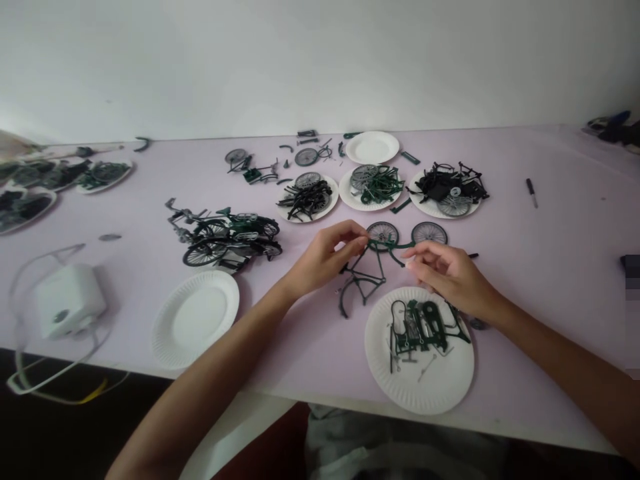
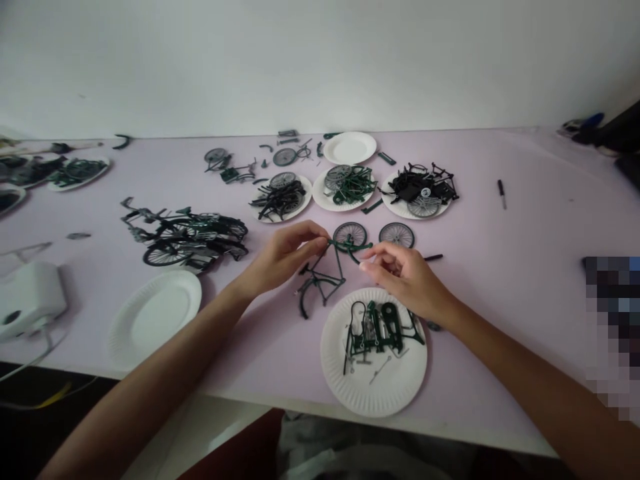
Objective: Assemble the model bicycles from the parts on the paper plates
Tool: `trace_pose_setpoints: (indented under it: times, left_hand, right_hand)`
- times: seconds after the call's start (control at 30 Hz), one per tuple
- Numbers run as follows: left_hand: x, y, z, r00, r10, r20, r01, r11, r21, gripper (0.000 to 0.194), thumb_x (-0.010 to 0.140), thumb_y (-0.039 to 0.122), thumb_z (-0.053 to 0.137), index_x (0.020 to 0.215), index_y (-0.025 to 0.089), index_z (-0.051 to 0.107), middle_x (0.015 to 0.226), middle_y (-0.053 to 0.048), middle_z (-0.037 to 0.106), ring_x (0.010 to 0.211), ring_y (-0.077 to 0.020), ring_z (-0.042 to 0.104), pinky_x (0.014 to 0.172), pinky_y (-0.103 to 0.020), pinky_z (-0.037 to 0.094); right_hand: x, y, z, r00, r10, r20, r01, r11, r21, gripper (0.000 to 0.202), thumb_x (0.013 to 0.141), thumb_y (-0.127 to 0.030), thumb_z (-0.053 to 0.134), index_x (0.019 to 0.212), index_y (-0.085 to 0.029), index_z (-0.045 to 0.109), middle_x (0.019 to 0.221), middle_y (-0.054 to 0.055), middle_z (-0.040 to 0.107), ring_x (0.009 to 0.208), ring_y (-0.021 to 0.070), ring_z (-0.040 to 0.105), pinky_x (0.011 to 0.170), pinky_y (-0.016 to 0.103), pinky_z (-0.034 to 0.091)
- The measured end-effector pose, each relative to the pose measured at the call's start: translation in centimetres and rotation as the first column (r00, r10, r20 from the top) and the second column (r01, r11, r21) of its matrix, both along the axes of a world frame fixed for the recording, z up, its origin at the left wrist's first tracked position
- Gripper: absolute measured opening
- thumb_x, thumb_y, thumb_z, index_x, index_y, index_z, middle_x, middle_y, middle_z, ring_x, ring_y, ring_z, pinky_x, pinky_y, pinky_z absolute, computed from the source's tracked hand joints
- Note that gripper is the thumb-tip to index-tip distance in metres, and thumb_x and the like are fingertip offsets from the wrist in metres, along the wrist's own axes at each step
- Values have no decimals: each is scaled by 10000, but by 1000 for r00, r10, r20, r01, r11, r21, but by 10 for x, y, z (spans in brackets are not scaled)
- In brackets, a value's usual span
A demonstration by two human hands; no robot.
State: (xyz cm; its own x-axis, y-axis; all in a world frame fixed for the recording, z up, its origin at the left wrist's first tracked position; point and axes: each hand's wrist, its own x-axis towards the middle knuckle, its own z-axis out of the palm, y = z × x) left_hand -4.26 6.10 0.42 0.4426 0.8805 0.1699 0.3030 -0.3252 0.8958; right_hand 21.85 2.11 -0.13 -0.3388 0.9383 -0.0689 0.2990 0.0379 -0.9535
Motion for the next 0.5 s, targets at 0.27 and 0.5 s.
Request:
trace_pose_setpoints:
  times: [0.27,0.5]
  left_hand:
    - [2,-6,3,979,-18,-204,57,981,185,141,1040,250,532,988,189,647,825,-16,687,732,-134,594,742,-278,508]
    - [7,-8,1,979,-72,-189,105,979,173,97,1028,234,560,1006,191,644,901,-36,730,813,-160,650,757,-284,513]
  right_hand:
    - [0,-2,-5,999,-30,-33,31,998,47,263,934,-456,723,1043,-236,630,913,19,677,687,129,627,563,241,485]
    - [-5,-1,-8,998,29,64,-47,952,302,173,986,-371,662,900,-224,688,898,47,716,776,171,659,643,286,535]
